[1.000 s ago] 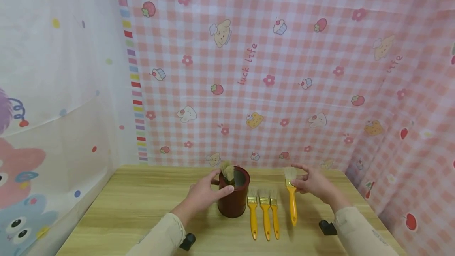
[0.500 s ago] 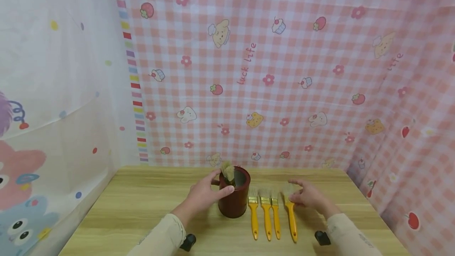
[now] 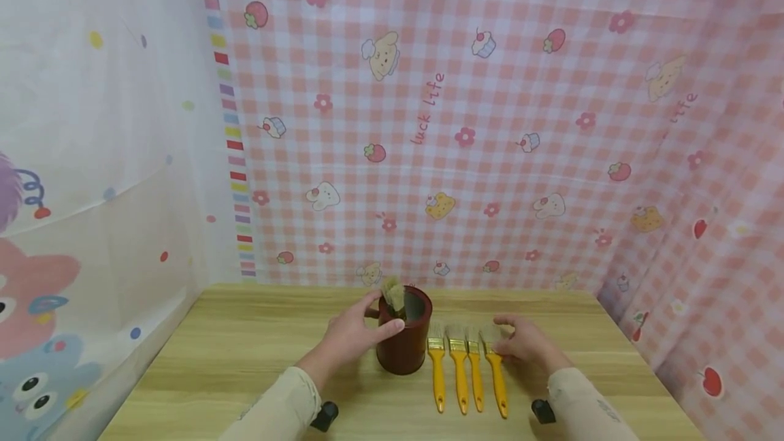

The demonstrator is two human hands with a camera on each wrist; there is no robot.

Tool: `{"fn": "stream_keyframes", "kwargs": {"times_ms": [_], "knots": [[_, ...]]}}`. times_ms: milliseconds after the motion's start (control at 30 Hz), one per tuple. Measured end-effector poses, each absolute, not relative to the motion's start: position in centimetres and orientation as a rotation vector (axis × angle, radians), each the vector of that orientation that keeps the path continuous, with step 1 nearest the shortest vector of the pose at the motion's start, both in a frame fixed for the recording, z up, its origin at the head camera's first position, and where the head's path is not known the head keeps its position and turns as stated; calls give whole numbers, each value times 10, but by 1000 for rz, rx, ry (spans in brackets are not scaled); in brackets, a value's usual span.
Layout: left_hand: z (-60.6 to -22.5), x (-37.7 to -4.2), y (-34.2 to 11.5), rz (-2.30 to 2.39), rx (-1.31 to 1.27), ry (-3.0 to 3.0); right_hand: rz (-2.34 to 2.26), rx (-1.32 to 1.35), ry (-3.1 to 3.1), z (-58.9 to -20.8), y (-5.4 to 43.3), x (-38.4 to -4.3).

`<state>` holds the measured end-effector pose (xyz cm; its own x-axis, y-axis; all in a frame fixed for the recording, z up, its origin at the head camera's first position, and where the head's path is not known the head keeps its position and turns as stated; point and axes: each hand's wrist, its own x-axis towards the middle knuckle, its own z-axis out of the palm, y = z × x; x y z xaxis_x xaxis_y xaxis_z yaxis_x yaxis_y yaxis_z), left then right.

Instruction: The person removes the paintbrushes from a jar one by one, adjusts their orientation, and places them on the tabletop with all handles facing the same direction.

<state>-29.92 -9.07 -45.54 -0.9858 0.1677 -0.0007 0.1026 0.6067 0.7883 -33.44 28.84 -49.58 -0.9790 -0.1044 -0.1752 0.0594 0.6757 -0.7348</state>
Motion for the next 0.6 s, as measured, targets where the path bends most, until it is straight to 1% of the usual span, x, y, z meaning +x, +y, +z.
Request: {"fn": "stream_keyframes", "kwargs": {"times_ms": [600], "knots": [[-463,-302,-89,1394,219,2722,-1139,-38,2701,-496,293,-332]]}}
